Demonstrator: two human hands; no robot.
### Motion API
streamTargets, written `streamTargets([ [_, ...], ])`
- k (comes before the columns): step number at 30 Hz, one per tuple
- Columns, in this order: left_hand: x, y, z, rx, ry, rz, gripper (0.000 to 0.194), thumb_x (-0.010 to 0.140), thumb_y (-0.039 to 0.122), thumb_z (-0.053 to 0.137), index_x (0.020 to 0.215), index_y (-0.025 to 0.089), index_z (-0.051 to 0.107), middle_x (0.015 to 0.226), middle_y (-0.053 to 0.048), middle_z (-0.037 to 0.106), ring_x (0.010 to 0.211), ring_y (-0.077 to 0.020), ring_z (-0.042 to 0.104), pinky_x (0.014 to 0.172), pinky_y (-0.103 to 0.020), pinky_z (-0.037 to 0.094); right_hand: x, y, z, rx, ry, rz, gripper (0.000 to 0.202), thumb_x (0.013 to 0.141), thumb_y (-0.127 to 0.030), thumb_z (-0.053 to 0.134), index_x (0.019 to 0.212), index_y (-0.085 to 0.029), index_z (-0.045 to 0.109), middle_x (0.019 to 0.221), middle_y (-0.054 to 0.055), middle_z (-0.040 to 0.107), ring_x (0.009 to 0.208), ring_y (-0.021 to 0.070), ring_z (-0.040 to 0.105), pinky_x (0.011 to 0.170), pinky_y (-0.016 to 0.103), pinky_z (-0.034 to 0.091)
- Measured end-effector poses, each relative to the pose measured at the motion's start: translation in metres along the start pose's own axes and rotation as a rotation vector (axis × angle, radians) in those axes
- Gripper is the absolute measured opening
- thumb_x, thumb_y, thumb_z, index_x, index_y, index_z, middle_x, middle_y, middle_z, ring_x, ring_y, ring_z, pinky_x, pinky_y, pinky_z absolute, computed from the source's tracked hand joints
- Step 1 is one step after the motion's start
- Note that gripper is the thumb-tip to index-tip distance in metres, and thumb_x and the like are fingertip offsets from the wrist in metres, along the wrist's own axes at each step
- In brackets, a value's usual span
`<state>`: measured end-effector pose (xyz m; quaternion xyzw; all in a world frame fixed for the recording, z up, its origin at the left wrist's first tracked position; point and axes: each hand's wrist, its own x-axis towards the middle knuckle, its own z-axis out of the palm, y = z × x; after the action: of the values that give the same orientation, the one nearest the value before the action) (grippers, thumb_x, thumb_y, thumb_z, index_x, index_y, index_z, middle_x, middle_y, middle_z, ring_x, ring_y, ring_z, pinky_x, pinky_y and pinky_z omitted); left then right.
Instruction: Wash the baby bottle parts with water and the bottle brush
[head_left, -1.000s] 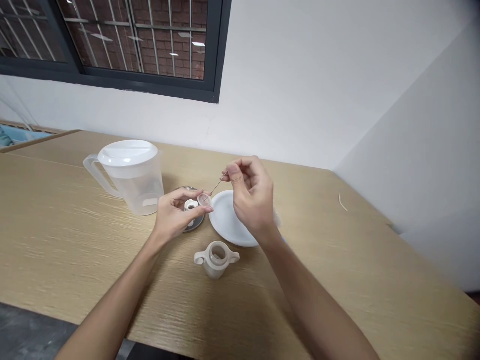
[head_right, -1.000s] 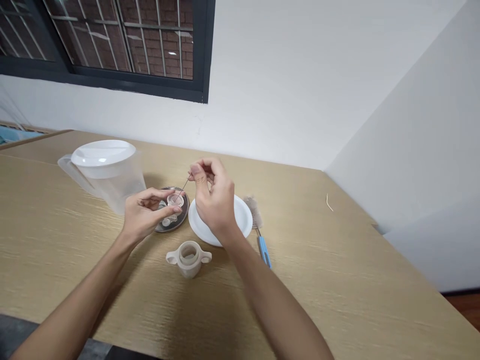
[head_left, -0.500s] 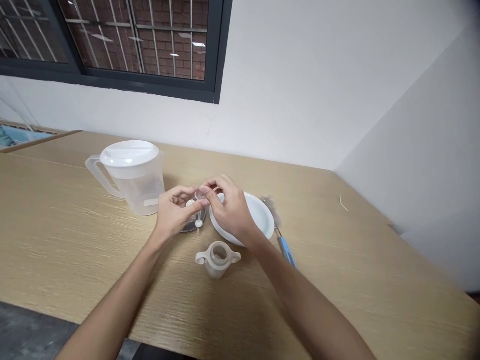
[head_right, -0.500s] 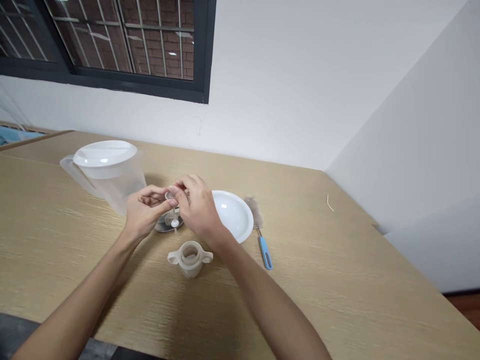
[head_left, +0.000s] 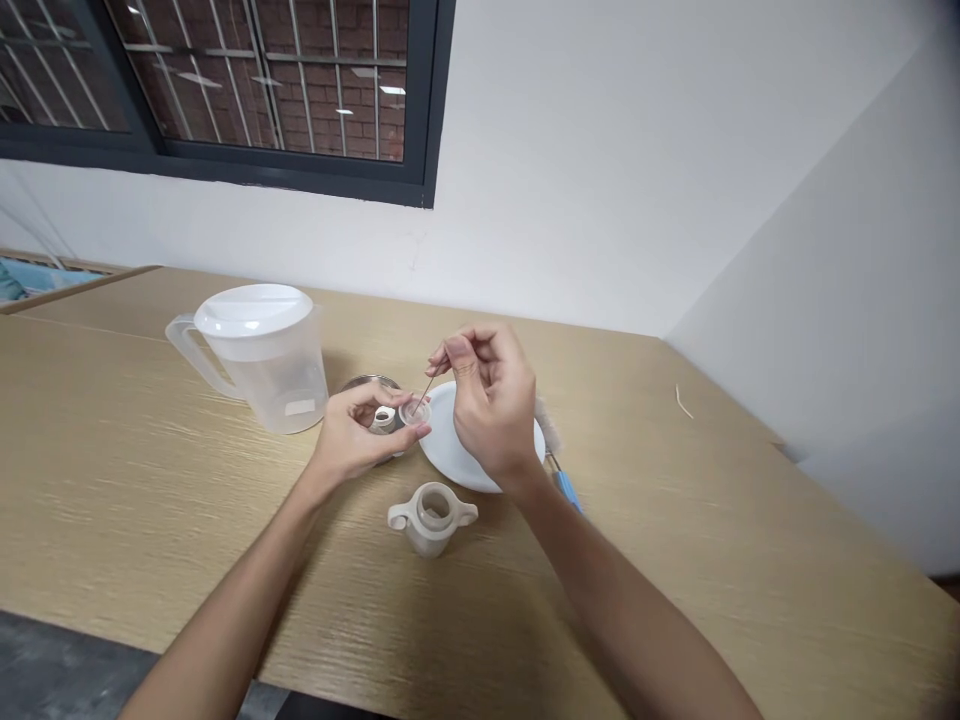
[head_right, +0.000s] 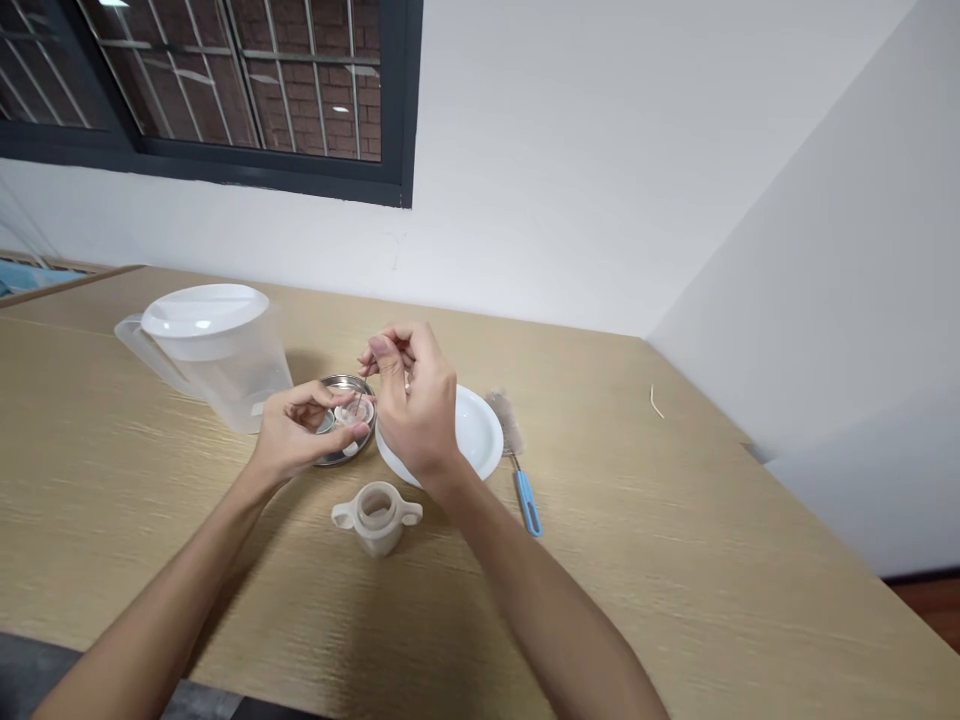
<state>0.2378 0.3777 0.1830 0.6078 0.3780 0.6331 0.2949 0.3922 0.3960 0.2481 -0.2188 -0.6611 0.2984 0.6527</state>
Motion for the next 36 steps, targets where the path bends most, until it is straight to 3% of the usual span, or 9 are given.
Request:
streamTargets([
  [5, -0.002, 0.000, 0.001, -0.005, -0.032, 0.020, 0.027, 0.061, 0.019, 0.089, 0.075, 0.017, 0.066, 0.089, -0.008, 0.077, 0.090, -0.0245, 0.074, 0.082, -0.033, 0.058, 0.007, -0.013, -0.004, 0.024, 0.099, -0.098, 0.013, 0.100, -0.026, 0.055, 0.088, -0.021, 0.053, 0.078, -0.003, 0.061, 0.070, 0.0113, 0.064, 0.069, 0.028, 0.055],
  [10, -0.001, -0.008, -0.002, 0.122, -0.087, 0.055, 0.025, 0.062, 0.020, 0.088, 0.074, 0.017, 0.066, 0.091, -0.011, 0.078, 0.090, -0.0263, 0.073, 0.081, -0.036, 0.057, 0.025, -0.032, -0.025, 0.021, 0.290, -0.282, 0.008, 0.100, -0.022, 0.054, 0.092, -0.023, 0.053, 0.080, -0.003, 0.058, 0.072, 0.0123, 0.062, 0.071, 0.031, 0.056],
  [13, -0.001, -0.009, -0.002, 0.104, -0.060, 0.049, 0.026, 0.062, 0.021, 0.088, 0.075, 0.018, 0.066, 0.092, -0.010, 0.078, 0.091, -0.0270, 0.074, 0.082, -0.037, 0.058, 0.032, -0.039, -0.036, 0.028, 0.351, -0.322, 0.008, 0.100, -0.022, 0.053, 0.092, -0.024, 0.053, 0.080, -0.002, 0.057, 0.076, 0.0136, 0.062, 0.073, 0.033, 0.057],
  [27, -0.001, -0.007, 0.001, -0.096, -0.001, 0.033, 0.030, 0.056, 0.015, 0.092, 0.076, 0.018, 0.069, 0.090, -0.008, 0.078, 0.092, -0.0277, 0.075, 0.081, -0.035, 0.060, 0.022, -0.024, -0.024, 0.002, 0.232, -0.225, 0.010, 0.101, -0.029, 0.054, 0.093, -0.023, 0.052, 0.082, -0.001, 0.060, 0.075, 0.0128, 0.063, 0.073, 0.033, 0.059],
  [31, -0.001, -0.003, 0.002, -0.096, 0.011, -0.011, 0.030, 0.055, 0.016, 0.092, 0.077, 0.018, 0.072, 0.092, -0.009, 0.078, 0.093, -0.0278, 0.075, 0.082, -0.036, 0.059, 0.019, -0.022, -0.020, -0.012, 0.208, -0.200, 0.010, 0.100, -0.030, 0.054, 0.093, -0.024, 0.053, 0.081, -0.002, 0.060, 0.073, 0.0125, 0.063, 0.072, 0.032, 0.058],
  [36, 0.002, 0.003, 0.004, -0.121, 0.105, -0.102, 0.034, 0.052, 0.019, 0.093, 0.081, 0.016, 0.076, 0.086, -0.008, 0.079, 0.085, -0.0253, 0.075, 0.082, -0.037, 0.060, 0.008, -0.010, -0.008, 0.013, 0.087, -0.102, 0.010, 0.100, -0.028, 0.054, 0.092, -0.023, 0.053, 0.082, -0.002, 0.062, 0.073, 0.0120, 0.065, 0.072, 0.030, 0.056],
])
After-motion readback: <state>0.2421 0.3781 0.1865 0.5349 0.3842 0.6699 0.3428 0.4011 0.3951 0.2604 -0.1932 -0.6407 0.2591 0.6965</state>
